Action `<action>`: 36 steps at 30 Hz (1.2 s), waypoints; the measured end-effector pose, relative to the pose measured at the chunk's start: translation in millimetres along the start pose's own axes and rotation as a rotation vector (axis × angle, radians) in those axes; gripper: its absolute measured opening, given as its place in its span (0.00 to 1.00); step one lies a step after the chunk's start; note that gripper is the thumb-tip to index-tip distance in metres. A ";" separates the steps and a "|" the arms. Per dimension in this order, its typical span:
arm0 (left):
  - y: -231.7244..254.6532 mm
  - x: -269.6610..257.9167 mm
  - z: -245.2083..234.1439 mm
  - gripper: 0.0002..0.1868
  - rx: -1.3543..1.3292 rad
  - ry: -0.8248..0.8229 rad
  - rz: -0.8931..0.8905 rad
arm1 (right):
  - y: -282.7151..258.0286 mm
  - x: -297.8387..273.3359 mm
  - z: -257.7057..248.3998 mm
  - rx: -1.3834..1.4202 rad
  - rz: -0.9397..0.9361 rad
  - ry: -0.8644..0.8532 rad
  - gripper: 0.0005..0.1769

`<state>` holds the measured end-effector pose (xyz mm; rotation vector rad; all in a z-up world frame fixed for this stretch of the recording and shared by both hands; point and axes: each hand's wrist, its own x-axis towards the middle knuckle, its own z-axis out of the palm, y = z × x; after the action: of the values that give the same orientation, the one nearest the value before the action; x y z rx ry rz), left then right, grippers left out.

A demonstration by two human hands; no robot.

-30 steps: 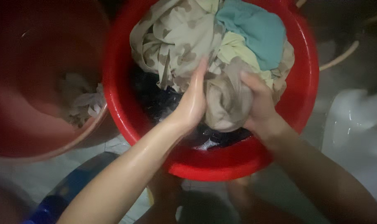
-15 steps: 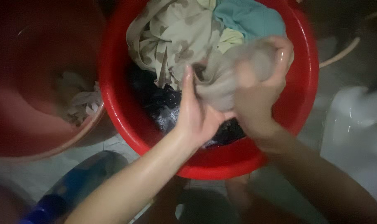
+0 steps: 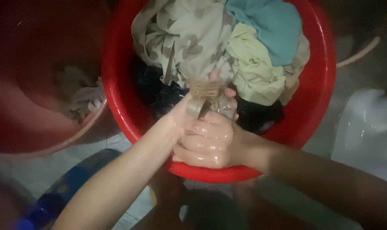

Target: The person washes clothes by hand in a red plastic basin filled with soapy water. They repeatedly submerge, agitate, and wring out various garments, including light-colored and dark-colored items, to clean them.

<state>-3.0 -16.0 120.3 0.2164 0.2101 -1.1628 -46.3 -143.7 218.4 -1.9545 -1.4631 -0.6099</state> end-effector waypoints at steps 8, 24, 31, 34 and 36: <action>-2.9 17.7 -26.1 0.16 -0.008 0.074 -0.078 | 0.2 -3.8 16.0 -0.003 -0.006 0.092 0.20; -47.6 -10.1 -32.7 0.18 0.011 0.301 0.298 | -8.6 -33.9 4.3 0.371 0.669 0.247 0.35; -47.7 -22.2 -16.7 0.24 0.208 0.560 0.195 | -20.8 -39.0 22.4 0.458 0.893 0.153 0.38; -51.1 -22.3 -16.5 0.31 -0.525 0.267 0.651 | -26.8 -34.2 36.5 0.287 0.695 0.075 0.20; -45.8 -26.1 -20.1 0.30 -0.348 0.227 0.220 | -29.9 -32.7 43.6 0.214 0.534 0.071 0.14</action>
<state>-56.3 -4.8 105.4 0.0610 0.5689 -0.8657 -84.1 -128.9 171.3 -2.0087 -0.8616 -0.2657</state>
